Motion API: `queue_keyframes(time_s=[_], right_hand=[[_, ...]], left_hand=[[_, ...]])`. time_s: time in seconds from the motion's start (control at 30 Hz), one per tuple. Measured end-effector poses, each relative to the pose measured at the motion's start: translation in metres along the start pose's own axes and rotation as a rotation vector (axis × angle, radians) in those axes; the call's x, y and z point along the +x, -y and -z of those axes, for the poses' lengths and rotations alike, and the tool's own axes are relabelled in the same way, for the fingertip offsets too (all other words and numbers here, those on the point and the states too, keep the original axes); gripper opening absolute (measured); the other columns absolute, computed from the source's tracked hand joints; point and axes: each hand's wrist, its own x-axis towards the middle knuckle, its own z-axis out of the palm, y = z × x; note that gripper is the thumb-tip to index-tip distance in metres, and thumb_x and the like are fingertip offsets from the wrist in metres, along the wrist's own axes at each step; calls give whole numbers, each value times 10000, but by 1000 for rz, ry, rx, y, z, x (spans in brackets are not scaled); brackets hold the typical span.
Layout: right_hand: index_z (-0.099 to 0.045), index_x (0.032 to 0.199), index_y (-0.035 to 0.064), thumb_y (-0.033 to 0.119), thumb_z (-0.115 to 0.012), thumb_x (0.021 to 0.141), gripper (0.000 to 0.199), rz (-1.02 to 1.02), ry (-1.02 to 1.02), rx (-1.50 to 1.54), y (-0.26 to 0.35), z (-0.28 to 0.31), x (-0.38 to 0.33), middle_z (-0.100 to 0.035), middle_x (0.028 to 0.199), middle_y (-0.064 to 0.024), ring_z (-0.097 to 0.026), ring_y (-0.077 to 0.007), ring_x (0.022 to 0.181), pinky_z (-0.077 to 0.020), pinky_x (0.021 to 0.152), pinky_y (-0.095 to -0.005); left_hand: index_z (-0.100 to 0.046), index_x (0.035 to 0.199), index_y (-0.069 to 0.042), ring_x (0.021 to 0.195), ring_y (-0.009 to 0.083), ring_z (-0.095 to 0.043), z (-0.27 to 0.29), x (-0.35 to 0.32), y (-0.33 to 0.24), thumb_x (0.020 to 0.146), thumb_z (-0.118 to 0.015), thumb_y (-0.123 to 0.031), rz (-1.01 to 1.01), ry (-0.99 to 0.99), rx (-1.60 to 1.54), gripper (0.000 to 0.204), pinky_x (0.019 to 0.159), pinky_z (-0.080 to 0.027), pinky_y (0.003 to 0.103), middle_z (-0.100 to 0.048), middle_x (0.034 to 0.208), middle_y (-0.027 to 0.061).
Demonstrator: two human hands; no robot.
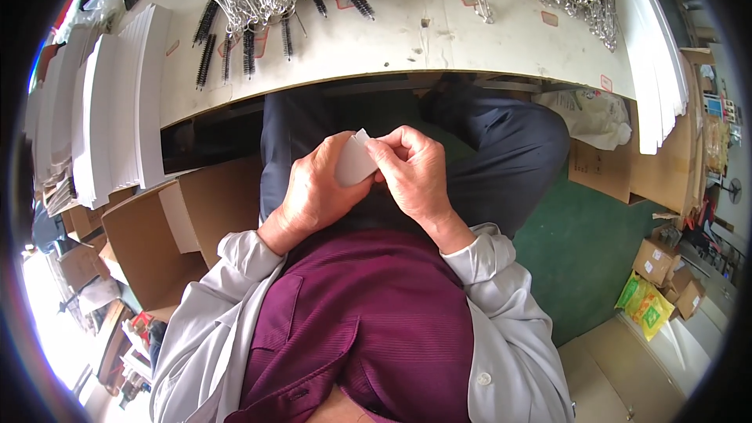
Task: Packaging long thin wire brushes with loop handles into white cardboard boxes.
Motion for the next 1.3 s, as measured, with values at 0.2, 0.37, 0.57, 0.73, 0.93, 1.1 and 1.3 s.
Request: queue_keyframes(time_s=[0.2, 0.37, 0.57, 0.73, 0.93, 1.1, 1.3], right_hand=[[-676, 841, -7, 91, -729, 953, 158, 171, -85, -143, -9, -4, -3, -693, 695, -44, -611, -47, 590, -475, 526, -233], [-686, 871, -21, 86, -739, 943, 139, 427, -108, -370, -5, -10, -8, -689, 696, -82, -636, -98, 597, -485, 534, -261], [-707, 1234, -13, 133, -723, 962, 309, 484, 8, -362, -16, -9, -9, -746, 923, -159, -722, -197, 754, -563, 695, -309], [-610, 1374, -19, 127, -713, 968, 443, 387, 94, -238, -12, -14, -12, -753, 1057, -216, -764, -232, 881, -582, 764, -315], [-571, 1419, -11, 117, -689, 982, 470, 474, 69, -346, -13, -23, -11, -742, 1029, -244, -770, -279, 869, -590, 748, -336], [-585, 1403, -13, 60, -677, 951, 467, 541, 102, -451, -11, -27, -9, -736, 977, -252, -770, -276, 824, -583, 711, -343], [-631, 1344, -44, 10, -632, 971, 377, 425, 61, -290, -10, -29, -3, -755, 1121, -158, -692, -109, 880, -570, 746, -280]], left_hand=[[-600, 1199, -32, 896, 376, -737, 0, 0, -2, 734, -839, -176, -5, -10, -8, 542, 741, -617, 454, -727, 1041, 181], [-596, 1206, -32, 911, 381, -734, 5, -1, -4, 742, -841, -189, 6, -32, -7, 548, 753, -615, 454, -727, 1039, 181], [-584, 1246, -23, 932, 389, -732, 10, 1, -1, 758, -834, -212, 57, -5, -53, 580, 788, -615, 453, -719, 1068, 198], [-577, 1265, -9, 940, 394, -731, 9, 1, 1, 767, -821, -211, 41, 13, -67, 591, 793, -615, 453, -714, 1080, 211], [-576, 1252, 3, 935, 403, -729, 10, 2, 5, 766, -794, -168, 31, 7, -83, 559, 785, -614, 457, -712, 1071, 222], [-583, 1226, -1, 909, 412, -725, 11, -5, 8, 779, -773, -156, 52, -33, -70, 510, 762, -610, 465, -709, 1066, 227], [-574, 1217, 20, 952, 428, -702, 24, -2, 8, 801, -807, -255, 14, -8, -158, 550, 794, -587, 478, -693, 1073, 250]])
